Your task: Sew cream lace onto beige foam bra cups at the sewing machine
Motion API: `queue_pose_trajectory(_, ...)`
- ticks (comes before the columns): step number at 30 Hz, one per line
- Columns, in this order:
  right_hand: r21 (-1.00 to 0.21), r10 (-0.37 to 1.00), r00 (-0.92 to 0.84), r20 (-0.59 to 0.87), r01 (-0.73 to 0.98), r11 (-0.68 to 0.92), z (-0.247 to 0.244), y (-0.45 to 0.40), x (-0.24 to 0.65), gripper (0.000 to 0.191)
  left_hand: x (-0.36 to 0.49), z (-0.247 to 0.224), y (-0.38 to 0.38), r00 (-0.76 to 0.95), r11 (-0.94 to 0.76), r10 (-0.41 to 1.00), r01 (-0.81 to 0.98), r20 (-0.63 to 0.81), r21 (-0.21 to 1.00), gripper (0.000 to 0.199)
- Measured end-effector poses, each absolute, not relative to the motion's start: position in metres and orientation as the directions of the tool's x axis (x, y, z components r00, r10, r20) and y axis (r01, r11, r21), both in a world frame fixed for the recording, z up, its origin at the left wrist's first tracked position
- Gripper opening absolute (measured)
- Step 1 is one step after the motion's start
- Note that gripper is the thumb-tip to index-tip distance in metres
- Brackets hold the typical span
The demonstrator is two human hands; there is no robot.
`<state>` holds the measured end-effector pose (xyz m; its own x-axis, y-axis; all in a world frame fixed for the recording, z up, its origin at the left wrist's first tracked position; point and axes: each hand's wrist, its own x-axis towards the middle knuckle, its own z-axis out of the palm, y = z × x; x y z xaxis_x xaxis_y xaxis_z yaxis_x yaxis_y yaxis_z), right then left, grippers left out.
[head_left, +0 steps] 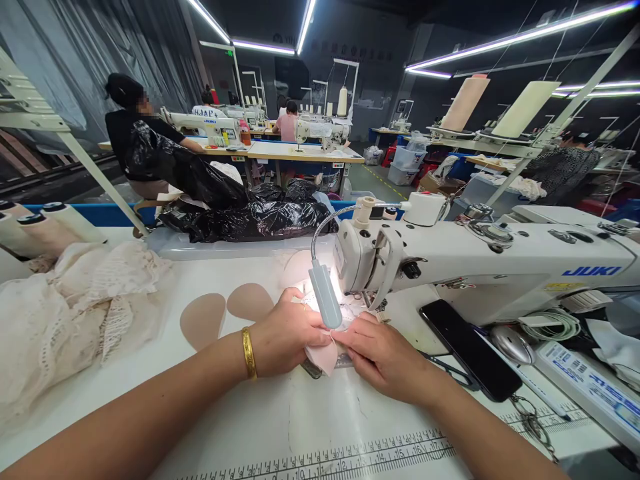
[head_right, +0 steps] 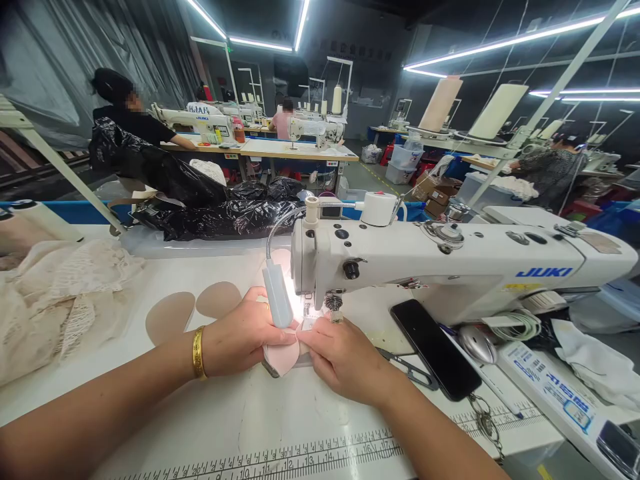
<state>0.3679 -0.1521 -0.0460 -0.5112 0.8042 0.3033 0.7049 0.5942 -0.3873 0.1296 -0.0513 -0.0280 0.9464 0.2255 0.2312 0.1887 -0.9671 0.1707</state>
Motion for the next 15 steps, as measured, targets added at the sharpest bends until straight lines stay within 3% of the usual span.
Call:
queue_pose_trajectory(5,-0.376,0.805,-0.52,0.287,0.712,0.594,-0.0491,-0.1526,0.3646,0.043,0.1303,-0.0273,-0.0511,0.948,-0.969,0.215,0.175,0.237,0.176,0.026)
queue_pose_trajectory(15,-0.373,0.788,-0.499,0.361,0.697,0.612,-0.0479,-0.1504,0.3707,0.035,0.1323,-0.025,-0.0547,0.948,-0.972,0.211,0.177,0.237,0.157,0.025)
